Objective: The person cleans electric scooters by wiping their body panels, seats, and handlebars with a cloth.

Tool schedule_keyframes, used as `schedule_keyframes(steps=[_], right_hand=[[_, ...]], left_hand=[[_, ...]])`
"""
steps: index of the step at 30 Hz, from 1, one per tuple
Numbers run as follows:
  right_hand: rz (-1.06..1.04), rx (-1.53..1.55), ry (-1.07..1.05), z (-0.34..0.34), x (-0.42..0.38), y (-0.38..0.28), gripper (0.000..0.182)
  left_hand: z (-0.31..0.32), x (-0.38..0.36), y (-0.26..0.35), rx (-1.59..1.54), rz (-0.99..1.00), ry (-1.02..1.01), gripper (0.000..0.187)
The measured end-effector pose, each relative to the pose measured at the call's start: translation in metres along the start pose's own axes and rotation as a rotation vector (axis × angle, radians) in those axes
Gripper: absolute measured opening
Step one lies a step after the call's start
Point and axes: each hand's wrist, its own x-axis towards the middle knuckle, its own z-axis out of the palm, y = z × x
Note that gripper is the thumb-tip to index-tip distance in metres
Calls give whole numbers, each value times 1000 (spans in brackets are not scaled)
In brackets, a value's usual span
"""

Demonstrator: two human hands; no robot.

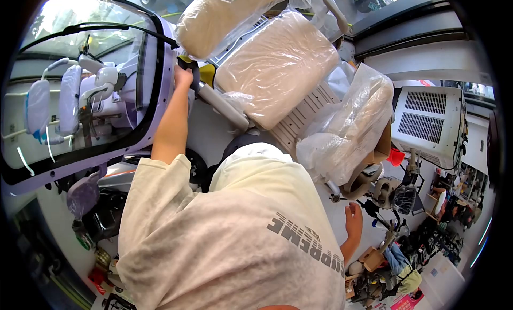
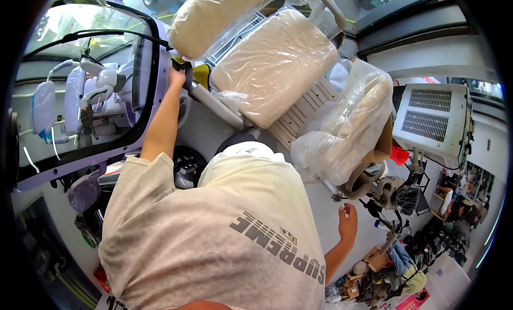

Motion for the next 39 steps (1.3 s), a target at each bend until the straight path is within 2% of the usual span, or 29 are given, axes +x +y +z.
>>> schedule_keyframes(steps=[4,7,9,11,13,16,18,19,21,22,24,25,27,29,31,32,33,35,36,37,39], right_hand=[[-21,20,-16,4,7,-1,36],[-21,27,-10,6,8,-3,36],[-18,25,-18,6,8,-1,37],[-17,24,-23,6,11,2,37],[-6,39,-23,6,10,7,37],[-14,37,-27,2,10,8,37],[-15,33,-29,3,14,17,37],[-12,26,-30,3,15,20,37],[-23,22,-26,2,18,24,37],[-34,18,-22,2,19,26,38],[-64,17,-13,4,24,33,37],[-93,13,-4,4,25,37,36],[-101,22,-5,6,27,40,36],[-110,31,-2,4,29,39,35],[-122,14,-6,-1,30,36,35],[-123,12,-3,-3,32,37,35],[-119,4,0,-4,32,38,35],[-114,-2,4,-5,31,35,35],[-85,7,-20,-5,30,32,36],[-57,16,-44,-5,29,29,37],[-55,23,-44,-4,27,28,37]], left_hand=[[11,-37,7,-215,-133,97,63],[20,-51,5,-312,-246,62,66],[12,-62,5,-224,-222,33,70],[5,-59,-6,-144,-202,-140,72],[-6,-55,-17,-218,-252,-253,69],[-18,-62,-32,-224,-196,-294,62],[-33,-80,-24,-85,-182,-426,48],[-37,-87,-25,-85,-181,-425,48],[-46,-103,-28,76,-94,-750,53],[-53,-116,-26,76,-94,-749,53],[-62,-146,-12,-188,-167,-847,53],[-63,-153,-2,-188,-168,-845,53],[-62,-161,11,-273,-311,-635,52],[-46,-148,4,-317,-299,-588,56],[-33,-136,8,-132,-373,-548,54],[-20,-132,3,-246,-365,-472,64],[-8,-125,-1,-247,-365,-472,64],[4,-113,-1,-103,-278,-308,72],[7,-108,-5,-127,-270,-325,76],[11,-102,-8,-128,-268,-327,76],[21,-88,-18,-30,-107,-245,66]])
